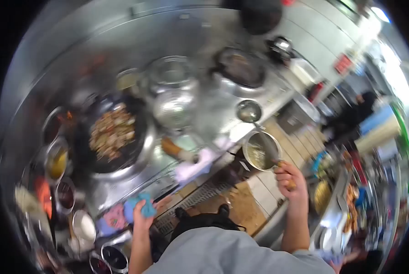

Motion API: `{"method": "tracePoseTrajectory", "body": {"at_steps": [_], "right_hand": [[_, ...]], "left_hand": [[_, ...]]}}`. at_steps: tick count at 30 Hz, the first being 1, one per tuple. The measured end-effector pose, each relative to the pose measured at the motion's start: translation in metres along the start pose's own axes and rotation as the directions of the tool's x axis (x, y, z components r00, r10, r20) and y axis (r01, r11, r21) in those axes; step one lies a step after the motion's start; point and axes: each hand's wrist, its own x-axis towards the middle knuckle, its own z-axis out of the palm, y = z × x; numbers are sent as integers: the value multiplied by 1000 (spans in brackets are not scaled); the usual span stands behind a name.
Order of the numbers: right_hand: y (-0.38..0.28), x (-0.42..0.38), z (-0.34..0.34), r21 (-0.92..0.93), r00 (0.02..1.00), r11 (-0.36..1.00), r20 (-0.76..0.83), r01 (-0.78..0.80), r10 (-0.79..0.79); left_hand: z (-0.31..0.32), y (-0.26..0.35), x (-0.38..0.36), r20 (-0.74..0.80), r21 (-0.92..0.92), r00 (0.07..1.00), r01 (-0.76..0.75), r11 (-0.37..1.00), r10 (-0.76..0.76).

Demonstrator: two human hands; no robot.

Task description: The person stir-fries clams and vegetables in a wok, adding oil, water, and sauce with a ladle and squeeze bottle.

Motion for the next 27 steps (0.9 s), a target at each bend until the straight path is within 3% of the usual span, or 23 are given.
{"method": "tracePoseTrajectory", "body": {"at_steps": [2,3,4,6,8,12,16,20,24,25,26,27], "right_hand": [[17,18,25,0,990,999,132,-50,49],[31,30,46,17,982,994,159,-107,103],[43,37,66,38,973,988,183,-149,140],[72,61,102,125,920,949,312,-288,238],[95,90,123,200,857,884,406,-423,318],[152,161,162,107,759,805,426,-583,492],[209,222,183,-330,809,839,269,-432,522],[256,243,188,-670,884,714,189,-202,428],[281,237,188,-905,940,419,202,72,275],[285,246,177,-937,935,332,211,111,283],[288,241,171,-939,935,330,201,99,291],[289,238,170,-960,942,225,223,167,250]], "left_hand": [[4,26,6,-40,-135,996,-80,988,75],[-6,37,23,-150,-186,982,-146,972,119],[-14,53,34,-121,-175,987,-128,976,108],[18,83,43,-256,-239,964,-131,962,68],[18,99,59,-230,-240,973,-52,969,-5],[38,116,80,-291,-180,952,39,983,-91],[48,118,95,-272,-168,955,77,983,-122],[54,119,86,-221,-243,968,63,968,-118],[23,115,134,-153,-354,968,134,926,-199],[28,117,138,-215,-362,957,109,926,-197],[32,114,141,-280,-371,940,82,925,-196],[36,115,143,-303,-373,933,70,925,-192]]}}
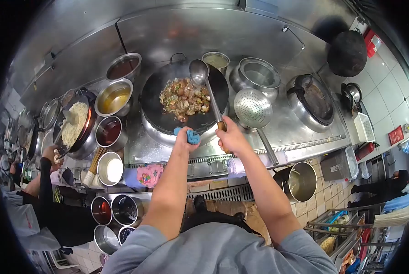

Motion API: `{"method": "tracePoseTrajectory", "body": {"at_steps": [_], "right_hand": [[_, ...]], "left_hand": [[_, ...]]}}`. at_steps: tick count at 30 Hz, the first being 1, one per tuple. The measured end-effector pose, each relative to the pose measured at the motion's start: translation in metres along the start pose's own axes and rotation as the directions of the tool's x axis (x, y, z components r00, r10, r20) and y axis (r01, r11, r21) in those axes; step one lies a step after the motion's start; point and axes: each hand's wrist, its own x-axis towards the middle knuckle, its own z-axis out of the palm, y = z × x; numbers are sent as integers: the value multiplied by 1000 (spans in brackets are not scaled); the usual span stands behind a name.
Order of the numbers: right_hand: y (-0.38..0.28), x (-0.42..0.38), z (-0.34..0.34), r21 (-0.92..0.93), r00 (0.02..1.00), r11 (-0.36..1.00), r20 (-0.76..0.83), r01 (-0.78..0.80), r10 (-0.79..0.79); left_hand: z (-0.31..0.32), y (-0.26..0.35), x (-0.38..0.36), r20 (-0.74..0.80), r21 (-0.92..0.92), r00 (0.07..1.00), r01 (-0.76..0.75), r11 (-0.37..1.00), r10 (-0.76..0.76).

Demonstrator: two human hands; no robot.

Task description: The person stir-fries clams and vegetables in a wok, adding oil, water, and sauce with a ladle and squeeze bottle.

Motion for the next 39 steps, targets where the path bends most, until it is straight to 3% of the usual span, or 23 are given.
{"method": "tracePoseTrajectory", "body": {"at_steps": [1,3,5,7,8,9,10,11,12,14,19,21,22,25,26,27,29,30,31,32,33,34,39], "right_hand": [[0,-4,0,-123,999,992,-39,30,-35],[2,-14,-10,-248,995,965,-27,88,-98],[-1,-32,-16,-198,997,978,-17,66,-71],[29,-14,-26,-367,940,876,-13,313,-341],[29,-18,-24,-586,875,710,-6,390,-485],[29,-24,-21,-528,898,771,-35,356,-439],[15,-29,-18,-207,953,935,-37,287,-301],[14,-41,-16,144,990,980,18,137,-141],[17,-40,-19,227,992,968,29,111,-121],[32,-43,-31,-74,971,972,-78,222,-227],[71,-121,-88,229,953,948,-257,221,-160],[81,-174,-117,303,949,943,-313,136,-37],[99,-199,-146,364,965,929,-261,70,30],[109,-296,-187,197,826,980,-558,36,82],[123,-326,-202,130,821,991,-562,-31,100],[146,-353,-213,127,780,990,-612,-66,131],[183,-398,-234,195,693,971,-681,-142,238],[227,-424,-255,41,654,960,-724,-276,219],[248,-436,-267,-143,657,949,-750,-280,80],[220,-444,-268,-69,576,876,-777,-477,252],[258,-457,-286,-407,603,805,-794,-433,-77],[243,-456,-293,-192,532,861,-840,-471,104],[319,-409,-339,-136,388,740,-904,-658,179]], "left_hand": [[-8,-5,-3,2,1,1000,-1,1000,1],[-12,-15,-10,290,-60,953,-70,996,85],[12,-17,-61,94,-7,990,-106,994,106],[18,-15,-55,-93,-17,991,-103,995,101],[6,-19,-52,25,9,993,-115,993,114],[4,-16,-47,165,35,978,-137,990,129],[4,-16,-45,147,26,979,-143,989,138],[8,-13,-40,51,16,988,-144,989,143],[8,-10,-38,-51,10,988,-148,989,148],[1,-6,-29,105,37,982,-161,986,156],[-14,-1,-17,116,104,978,-183,978,171],[-9,-9,-50,72,67,996,-61,996,57],[-22,-14,-62,259,113,965,6,994,-35],[-64,-75,-100,268,232,962,-14,973,-50],[-89,-101,-108,189,361,982,-60,930,-10],[-122,-122,-115,293,460,948,-26,888,-124],[-194,-179,-121,51,728,997,6,686,-63],[-208,-207,-142,-68,989,991,52,141,115],[-265,-223,-125,-92,931,992,116,-346,85],[-312,-241,-120,-69,838,997,78,-541,37],[-335,-253,-121,-70,840,998,56,-539,-4],[-354,-262,-126,-93,844,995,58,-534,-39],[-359,-265,-157,-191,862,981,156,-482,-24]]}}
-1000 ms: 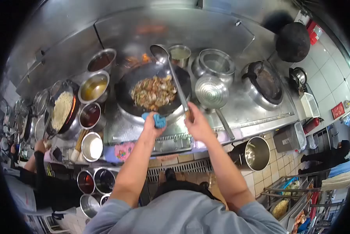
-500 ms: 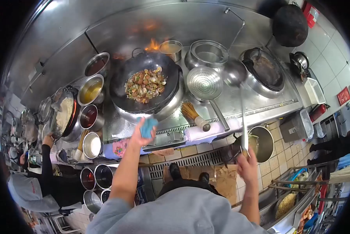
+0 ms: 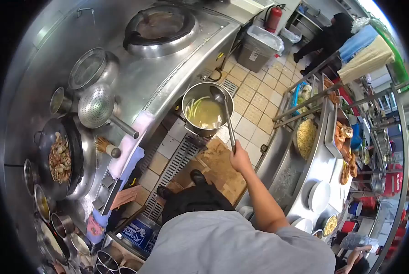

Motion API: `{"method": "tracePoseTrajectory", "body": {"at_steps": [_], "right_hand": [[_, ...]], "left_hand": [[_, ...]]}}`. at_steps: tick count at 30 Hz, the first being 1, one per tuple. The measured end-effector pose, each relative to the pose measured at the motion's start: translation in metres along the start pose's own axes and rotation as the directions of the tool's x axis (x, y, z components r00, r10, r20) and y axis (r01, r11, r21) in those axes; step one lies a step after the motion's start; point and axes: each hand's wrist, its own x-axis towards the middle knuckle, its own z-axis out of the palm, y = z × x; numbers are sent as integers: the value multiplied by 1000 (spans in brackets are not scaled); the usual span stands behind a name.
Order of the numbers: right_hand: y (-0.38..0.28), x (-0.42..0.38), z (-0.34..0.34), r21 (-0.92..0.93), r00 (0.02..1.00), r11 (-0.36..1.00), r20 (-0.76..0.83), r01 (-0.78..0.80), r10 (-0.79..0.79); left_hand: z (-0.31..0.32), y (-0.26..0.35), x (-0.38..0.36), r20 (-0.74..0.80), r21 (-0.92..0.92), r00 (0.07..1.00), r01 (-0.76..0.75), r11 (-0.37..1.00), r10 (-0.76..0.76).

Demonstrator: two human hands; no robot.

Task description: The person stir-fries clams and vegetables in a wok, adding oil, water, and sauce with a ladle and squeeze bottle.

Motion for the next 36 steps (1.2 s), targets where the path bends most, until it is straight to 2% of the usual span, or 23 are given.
{"method": "tracePoseTrajectory", "body": {"at_steps": [4,6,7,8,9,10,11,13,14,15,16,18,20,21,22,23,25,28,30,31,32,34,36], "right_hand": [[23,66,54,15,999,998,0,54,-54],[25,91,72,36,990,998,133,-48,43],[12,93,56,215,935,956,336,-197,117],[21,99,57,448,877,823,466,-350,119],[30,106,60,613,809,611,583,-500,77],[12,84,35,686,801,484,597,-543,52],[8,71,24,728,780,330,624,-601,45],[3,49,-2,733,737,73,674,-676,55],[-4,36,-21,715,714,8,699,-700,29],[-12,23,-39,690,691,-53,723,-722,-3],[-17,12,-53,680,683,-65,728,-730,-50],[-40,-15,-78,688,690,-57,718,-724,-94],[-76,-46,-97,696,694,-9,715,-718,-82],[-93,-60,-104,707,697,41,703,-706,-140],[-105,-71,-107,716,700,122,698,-687,-150],[-112,-79,-106,698,677,30,704,-716,-217],[-141,-94,-106,526,500,-86,728,-846,-469],[-208,-114,-89,366,309,-55,685,-929,-660],[-259,-123,-73,321,271,-47,701,-946,-660],[-283,-124,-60,265,190,-3,682,-964,-707],[-306,-126,-49,273,163,45,692,-961,-704],[-349,-126,-23,281,93,158,707,-946,-701],[-387,-121,8,376,103,280,738,-883,-667]], "left_hand": [[-37,30,-17,-118,-206,992,11,979,-36],[-54,70,-22,-178,-387,984,-48,921,-24],[-62,91,-24,-205,-470,979,-95,878,-3],[-68,109,-26,-238,-522,971,-149,840,24],[-74,124,-27,-264,-548,963,-192,814,49],[-74,133,-25,-318,-536,944,-255,805,87],[-72,132,-18,-320,-540,943,-262,800,93],[-58,115,5,-520,-456,835,-448,769,178],[-59,104,10,-448,-395,882,-342,853,146],[-53,91,19,-467,-373,872,-343,862,146],[-42,69,33,-487,-353,861,-343,871,142],[-25,3,64,-311,-157,935,-230,960,173],[-12,-26,58,-196,-155,942,-304,940,272],[-6,-40,54,-136,-162,938,-339,927,320],[2,-56,60,-117,-63,948,-303,951,295],[10,-70,64,-98,38,958,-267,963,270],[17,-67,58,-169,-25,984,-51,998,46],[-13,-43,39,-179,-283,971,105,953,-160],[-34,-35,34,-216,-526,962,30,850,-167],[-54,-24,24,-220,-549,967,-15,836,-127],[-54,-32,31,-223,-564,966,-17,825,-132],[-55,-46,54,-452,-549,886,-188,815,-100],[-52,-57,69,-488,-546,862,-181,818,-135]]}}
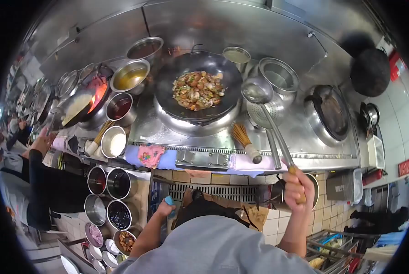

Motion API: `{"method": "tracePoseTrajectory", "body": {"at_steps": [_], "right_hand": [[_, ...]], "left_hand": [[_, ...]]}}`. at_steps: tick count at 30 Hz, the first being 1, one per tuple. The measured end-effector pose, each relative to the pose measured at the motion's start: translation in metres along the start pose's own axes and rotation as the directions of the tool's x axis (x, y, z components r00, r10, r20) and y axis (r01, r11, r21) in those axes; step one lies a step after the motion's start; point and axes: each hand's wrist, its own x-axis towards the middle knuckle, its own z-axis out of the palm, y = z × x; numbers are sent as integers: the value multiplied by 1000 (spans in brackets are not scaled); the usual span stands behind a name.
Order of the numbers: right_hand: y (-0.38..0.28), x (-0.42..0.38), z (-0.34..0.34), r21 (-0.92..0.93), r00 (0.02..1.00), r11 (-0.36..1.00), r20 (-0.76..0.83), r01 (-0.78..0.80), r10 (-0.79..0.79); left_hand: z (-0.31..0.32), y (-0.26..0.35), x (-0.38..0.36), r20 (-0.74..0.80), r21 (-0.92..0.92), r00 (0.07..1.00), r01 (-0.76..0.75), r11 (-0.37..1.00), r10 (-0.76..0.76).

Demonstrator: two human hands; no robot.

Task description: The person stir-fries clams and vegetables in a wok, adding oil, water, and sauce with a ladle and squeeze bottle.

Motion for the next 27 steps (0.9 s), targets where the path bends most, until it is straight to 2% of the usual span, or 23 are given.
{"method": "tracePoseTrajectory", "body": {"at_steps": [2,3,4,5,6,7,8,9,11,13,14,15,17,19,20,22,24,26,27], "right_hand": [[2,50,23,-237,999,971,-32,-36,29],[2,75,32,-393,998,919,-68,-41,15],[1,98,40,-537,995,842,-100,-46,-10],[4,123,47,-642,991,766,-120,-33,-58],[10,144,53,-733,985,680,-137,-28,-107],[15,162,60,-806,980,591,-135,-22,-147],[19,176,65,-869,975,495,-127,-20,-183],[23,184,64,-932,974,363,-94,-13,-206],[29,198,61,-992,957,128,-35,2,-287],[39,200,48,-945,966,319,-12,74,-259],[42,209,31,-906,972,420,-51,52,-230],[44,214,17,-944,964,321,-13,75,-265],[38,218,-14,-984,947,79,128,158,-293],[30,190,-1,-974,965,227,-40,21,-261],[24,180,-5,-968,972,246,-13,47,-237],[11,159,-6,-980,970,196,-91,-47,-224],[-1,151,-13,-981,973,191,-52,-9,-223],[-9,139,-22,-980,972,195,-86,-44,-217],[-13,136,-31,-979,974,203,-22,25,-226]], "left_hand": [[-1,-11,3,-46,13,999,1,1000,0],[-4,-17,5,49,-18,998,31,999,-30],[-4,-16,9,147,-45,988,59,997,-52],[-9,3,-5,88,-58,992,91,994,-86],[-13,29,-19,94,-59,992,85,995,-79],[-22,70,-34,121,-413,980,196,890,-159],[-29,100,-35,176,-705,959,282,650,-224],[-29,111,-16,208,-808,974,220,547,-84],[-50,191,-3,244,-940,969,230,252,28],[-72,273,17,208,-977,964,197,82,168],[-82,304,36,225,-974,955,221,45,192],[-89,328,54,243,-969,946,247,8,213],[-100,371,80,188,-981,970,177,79,153],[-104,394,102,227,-967,972,218,131,54],[-106,405,104,268,-955,963,261,139,36],[-103,413,106,240,-960,971,235,154,18],[-97,404,144,255,-958,967,250,142,13],[-89,406,149,205,-976,979,203,85,15],[-83,406,148,164,-982,986,165,97,-13]]}}
